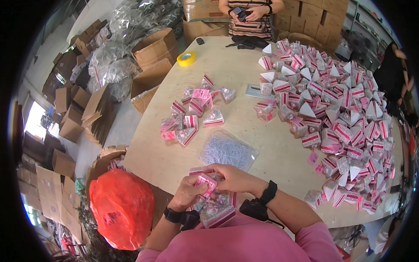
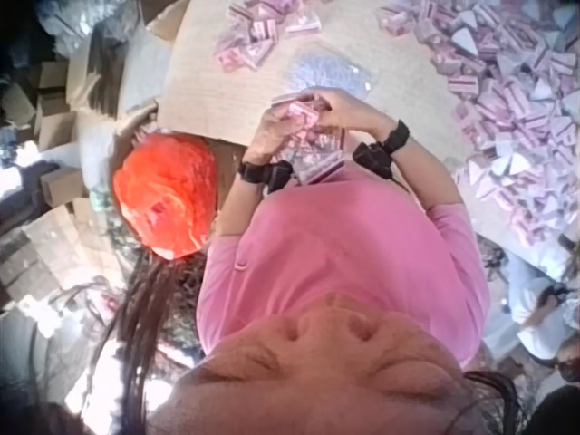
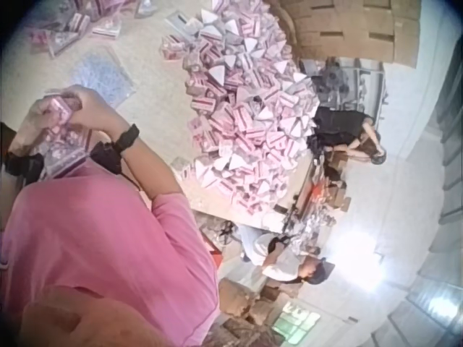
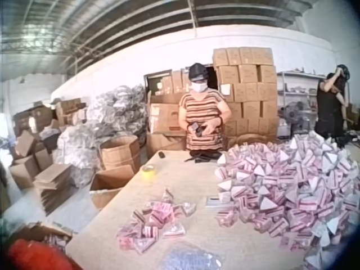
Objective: Packing small triangular packets into small plastic bags and securing them with silver wire ties.
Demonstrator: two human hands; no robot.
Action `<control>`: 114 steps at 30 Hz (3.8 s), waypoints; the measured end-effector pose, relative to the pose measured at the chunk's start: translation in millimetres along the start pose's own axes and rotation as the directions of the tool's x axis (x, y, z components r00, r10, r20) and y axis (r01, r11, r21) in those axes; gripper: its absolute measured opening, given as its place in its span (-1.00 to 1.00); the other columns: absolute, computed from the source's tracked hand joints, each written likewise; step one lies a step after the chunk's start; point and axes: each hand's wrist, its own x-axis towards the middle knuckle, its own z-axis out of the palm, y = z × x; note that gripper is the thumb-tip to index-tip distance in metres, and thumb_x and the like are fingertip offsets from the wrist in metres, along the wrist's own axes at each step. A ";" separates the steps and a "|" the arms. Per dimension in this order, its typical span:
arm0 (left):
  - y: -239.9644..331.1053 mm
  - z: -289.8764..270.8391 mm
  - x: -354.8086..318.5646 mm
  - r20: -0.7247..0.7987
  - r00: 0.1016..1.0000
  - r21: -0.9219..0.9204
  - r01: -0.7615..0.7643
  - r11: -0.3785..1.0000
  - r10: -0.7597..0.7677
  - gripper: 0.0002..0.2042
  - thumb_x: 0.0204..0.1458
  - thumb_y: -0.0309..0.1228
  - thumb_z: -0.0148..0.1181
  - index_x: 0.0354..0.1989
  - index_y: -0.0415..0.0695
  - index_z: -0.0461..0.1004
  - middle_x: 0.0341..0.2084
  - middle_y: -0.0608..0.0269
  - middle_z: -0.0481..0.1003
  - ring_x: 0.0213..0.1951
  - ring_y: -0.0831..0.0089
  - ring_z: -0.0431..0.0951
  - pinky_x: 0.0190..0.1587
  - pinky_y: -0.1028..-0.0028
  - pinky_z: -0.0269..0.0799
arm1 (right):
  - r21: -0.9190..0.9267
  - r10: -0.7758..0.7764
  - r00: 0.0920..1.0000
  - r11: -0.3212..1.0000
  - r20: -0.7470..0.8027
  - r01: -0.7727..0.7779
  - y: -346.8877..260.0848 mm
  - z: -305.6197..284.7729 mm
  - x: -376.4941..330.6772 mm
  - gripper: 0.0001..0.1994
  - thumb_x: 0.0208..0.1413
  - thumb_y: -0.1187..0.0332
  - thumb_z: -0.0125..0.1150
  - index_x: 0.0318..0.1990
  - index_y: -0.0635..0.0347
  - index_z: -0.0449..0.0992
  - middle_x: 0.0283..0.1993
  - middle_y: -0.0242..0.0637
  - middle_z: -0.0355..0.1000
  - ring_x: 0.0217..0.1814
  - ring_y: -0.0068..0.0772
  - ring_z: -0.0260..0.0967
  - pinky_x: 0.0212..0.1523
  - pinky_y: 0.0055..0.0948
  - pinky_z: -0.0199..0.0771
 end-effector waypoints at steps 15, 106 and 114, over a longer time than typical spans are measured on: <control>-5.0 -11.1 5.0 -0.152 0.986 -0.119 -0.093 0.989 0.074 -0.66 0.03 -0.35 0.21 -0.11 -0.36 0.41 -0.34 0.11 0.52 -0.42 0.35 0.59 -0.32 0.42 0.55 | 0.015 -0.096 0.859 0.993 -0.503 0.119 7.7 -17.0 -6.4 -0.69 0.04 0.48 0.04 -0.01 0.26 0.35 -0.25 -0.26 0.45 -0.50 -0.56 0.40 -0.52 -0.60 0.35; -19.2 12.1 44.3 -0.063 0.994 0.113 0.099 0.989 -0.093 -0.63 0.05 -0.59 0.07 0.07 -0.28 0.25 -0.27 0.19 0.45 -0.26 0.52 0.52 -0.19 0.54 0.44 | 0.136 0.237 0.900 0.970 -0.367 -0.200 -32.4 -22.0 -40.2 -0.89 0.03 0.45 0.12 -0.46 0.28 0.51 -0.73 -0.54 0.22 -0.74 -0.80 0.03 -0.72 -0.66 -0.09; -18.5 11.7 42.3 -0.066 0.993 0.117 0.107 0.987 -0.100 -0.63 0.06 -0.58 0.08 0.08 -0.26 0.26 -0.27 0.21 0.45 -0.26 0.52 0.52 -0.21 0.54 0.44 | 0.123 0.238 0.883 0.971 -0.404 -0.205 -19.2 -32.2 -37.2 -0.89 0.01 0.45 0.12 -0.47 0.27 0.52 -0.72 -0.54 0.22 -0.73 -0.78 0.04 -0.71 -0.64 -0.05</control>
